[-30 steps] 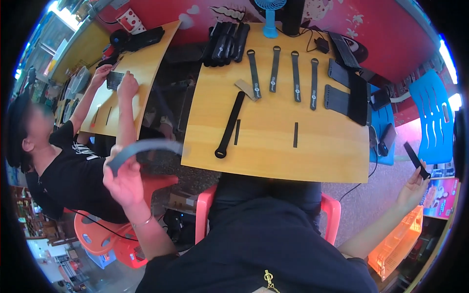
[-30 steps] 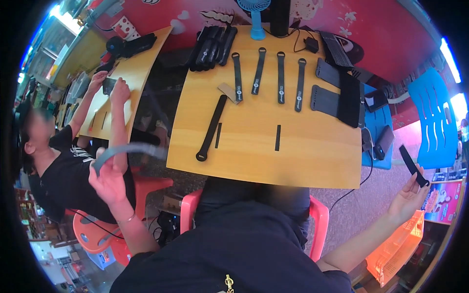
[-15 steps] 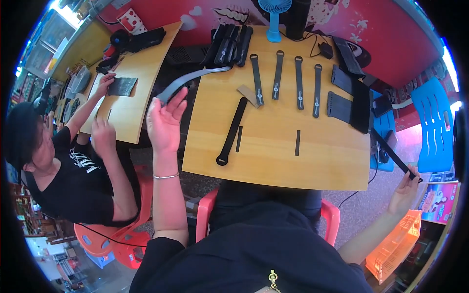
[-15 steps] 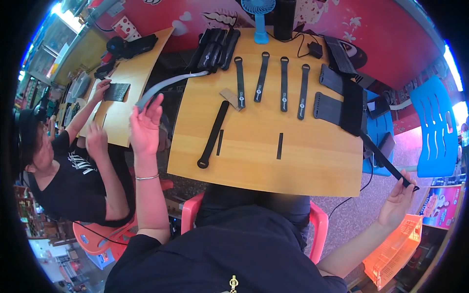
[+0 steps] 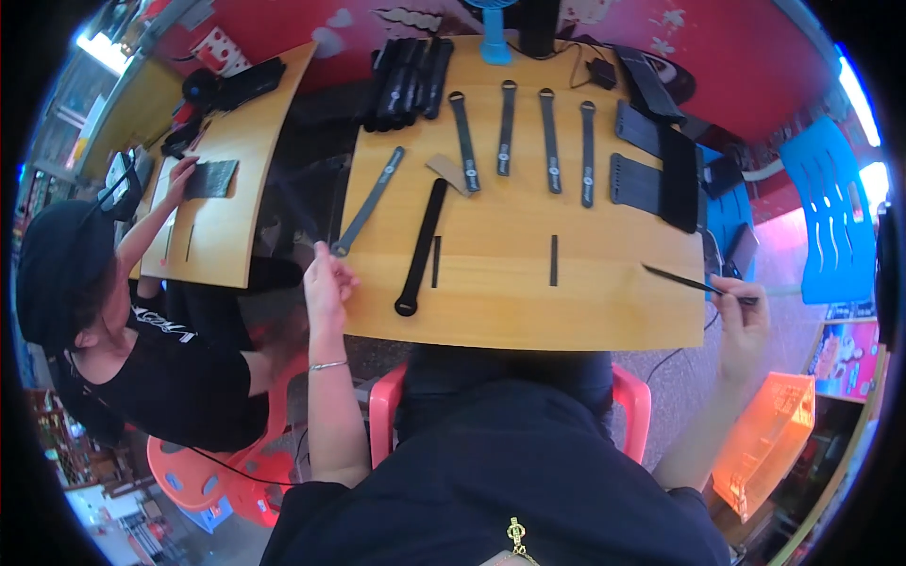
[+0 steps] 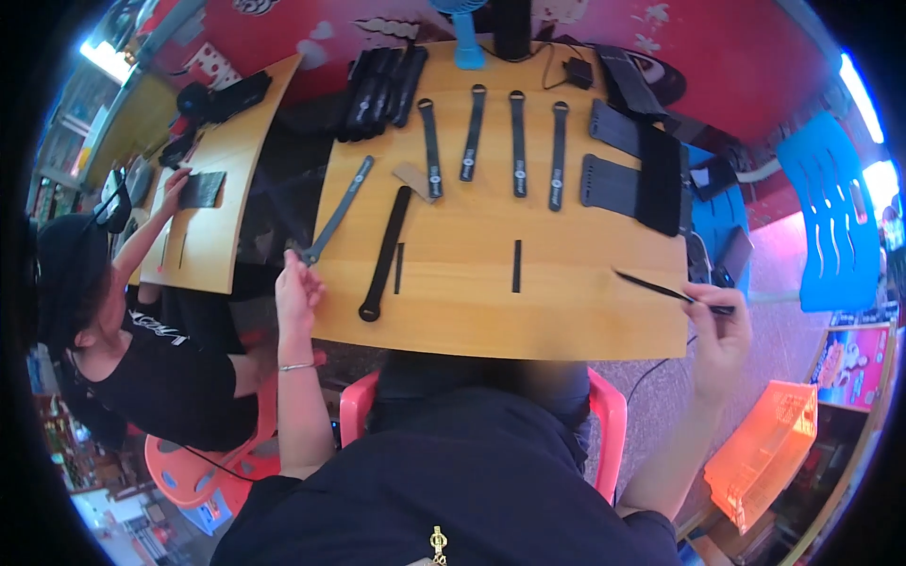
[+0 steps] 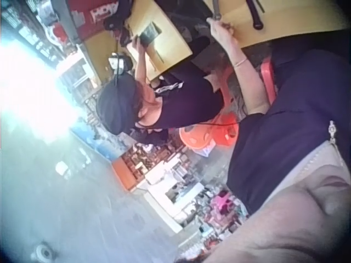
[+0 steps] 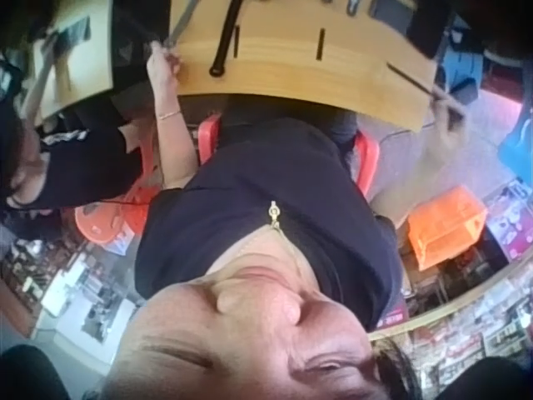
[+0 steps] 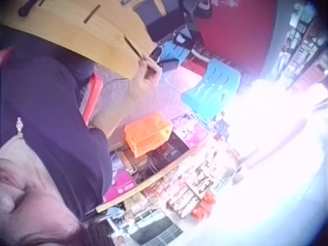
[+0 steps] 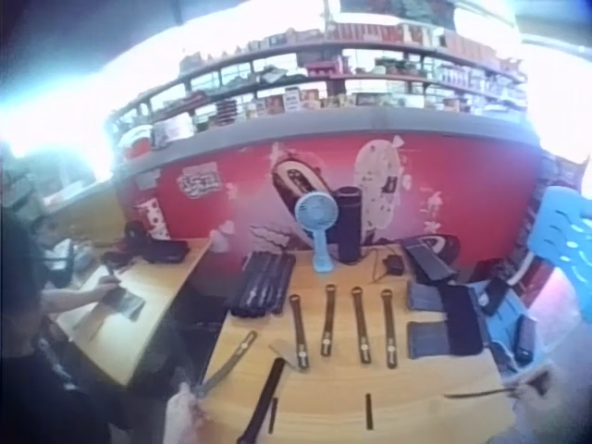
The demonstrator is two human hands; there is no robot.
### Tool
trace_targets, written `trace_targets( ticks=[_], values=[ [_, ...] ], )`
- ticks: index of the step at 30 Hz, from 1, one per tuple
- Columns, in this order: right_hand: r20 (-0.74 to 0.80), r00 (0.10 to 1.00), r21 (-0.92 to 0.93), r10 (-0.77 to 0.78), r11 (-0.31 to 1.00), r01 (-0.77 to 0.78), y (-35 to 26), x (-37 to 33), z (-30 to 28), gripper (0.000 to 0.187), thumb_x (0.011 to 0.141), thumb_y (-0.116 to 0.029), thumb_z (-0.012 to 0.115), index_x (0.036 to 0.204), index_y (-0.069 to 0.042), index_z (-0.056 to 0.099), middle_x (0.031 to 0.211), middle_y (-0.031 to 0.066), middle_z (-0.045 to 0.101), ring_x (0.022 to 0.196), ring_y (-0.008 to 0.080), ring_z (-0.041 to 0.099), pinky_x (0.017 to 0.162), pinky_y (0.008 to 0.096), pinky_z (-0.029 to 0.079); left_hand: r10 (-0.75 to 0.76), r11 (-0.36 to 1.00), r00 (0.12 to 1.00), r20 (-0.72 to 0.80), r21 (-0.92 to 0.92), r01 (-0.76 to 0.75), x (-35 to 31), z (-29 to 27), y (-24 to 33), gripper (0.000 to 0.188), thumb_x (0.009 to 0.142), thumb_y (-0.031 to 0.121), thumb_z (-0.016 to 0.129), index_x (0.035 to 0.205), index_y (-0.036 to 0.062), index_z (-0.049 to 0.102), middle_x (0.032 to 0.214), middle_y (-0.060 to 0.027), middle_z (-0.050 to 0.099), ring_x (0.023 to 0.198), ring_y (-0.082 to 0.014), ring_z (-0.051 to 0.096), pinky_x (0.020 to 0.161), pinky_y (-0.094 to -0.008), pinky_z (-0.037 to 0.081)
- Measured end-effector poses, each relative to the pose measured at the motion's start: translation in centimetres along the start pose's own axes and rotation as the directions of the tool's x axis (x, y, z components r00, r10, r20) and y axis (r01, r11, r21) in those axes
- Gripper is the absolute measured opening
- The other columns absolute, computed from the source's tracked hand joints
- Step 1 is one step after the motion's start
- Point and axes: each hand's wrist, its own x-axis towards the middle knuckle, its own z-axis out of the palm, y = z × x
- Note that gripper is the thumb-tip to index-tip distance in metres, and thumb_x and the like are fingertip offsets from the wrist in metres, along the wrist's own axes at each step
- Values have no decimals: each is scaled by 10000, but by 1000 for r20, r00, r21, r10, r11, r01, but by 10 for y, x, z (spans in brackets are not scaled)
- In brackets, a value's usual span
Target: Inspecting and organizing several black textile straps on a wooden table.
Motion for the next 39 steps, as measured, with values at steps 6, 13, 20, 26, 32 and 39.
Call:
trace_targets(
  ticks=[6, 13, 20, 26, 32, 39],
  values=[
    [20, 985, -252, -173, 952, 172, 16, -18, 24, 131, 806, 78, 604, 890, -8, 553, 978, 113, 631, 934, 190, 616, 799, 276, 480, 157, 984, 985, 65, 78, -162, -21, -9, -12, 396, 958, 377, 489, 679, 104, 422, 571, -1, 452, 510, -96, 490, 440, -212, 334],
    [254, 951, -721, -177, 621, 309, 44, -42, 44, 194, 664, 4, 702, 835, -41, 621, 869, 114, 645, 876, 261, 622, 765, 321, 496, 562, 283, 746, 357, 765, -579, -68, 39, -16, 403, 737, 288, 751, 916, 6, 524, 747, -93, 482, 715, -243, 515, 644, -364, 425],
    [264, 960, -818, -96, 504, 276, 52, -47, 58, 315, 644, -119, 747, 931, -67, 629, 984, 91, 627, 952, 276, 583, 813, 361, 479, 504, 291, 781, 369, 779, -556, -72, 41, -20, 344, 735, 223, 737, 925, 9, 546, 805, -124, 529, 768, -287, 535, 687, -392, 436],
    [330, 943, -765, -42, 574, 294, 46, -43, 64, 496, 619, -201, 788, 1048, -51, 591, 1097, 129, 590, 1061, 326, 527, 908, 391, 428, 489, 360, 807, 331, 767, -532, -74, 27, -18, 261, 771, 178, 702, 919, -5, 588, 820, -129, 562, 753, -276, 565, 653, -371, 457],
    [323, 935, -708, -147, 619, 341, 48, -39, 73, 530, 661, -253, 771, 1103, -35, 576, 1098, 142, 582, 1076, 343, 504, 943, 423, 396, 312, 804, 921, 232, 452, -386, -82, 14, 0, 187, 886, 151, 592, 949, -22, 624, 761, -71, 596, 629, -132, 563, 555, -244, 429],
    [300, 915, -220, -271, 913, 343, 3, -30, 145, 578, 771, -195, 699, 1268, -8, 472, 1193, 135, 559, 1103, 272, 507, 919, 361, 406, -132, 989, 791, 598, 22, 148, -122, 32, 39, 389, 993, 241, 368, 1005, -70, 600, 715, -65, 611, 502, -87, 503, 473, -197, 404]
  ],
)
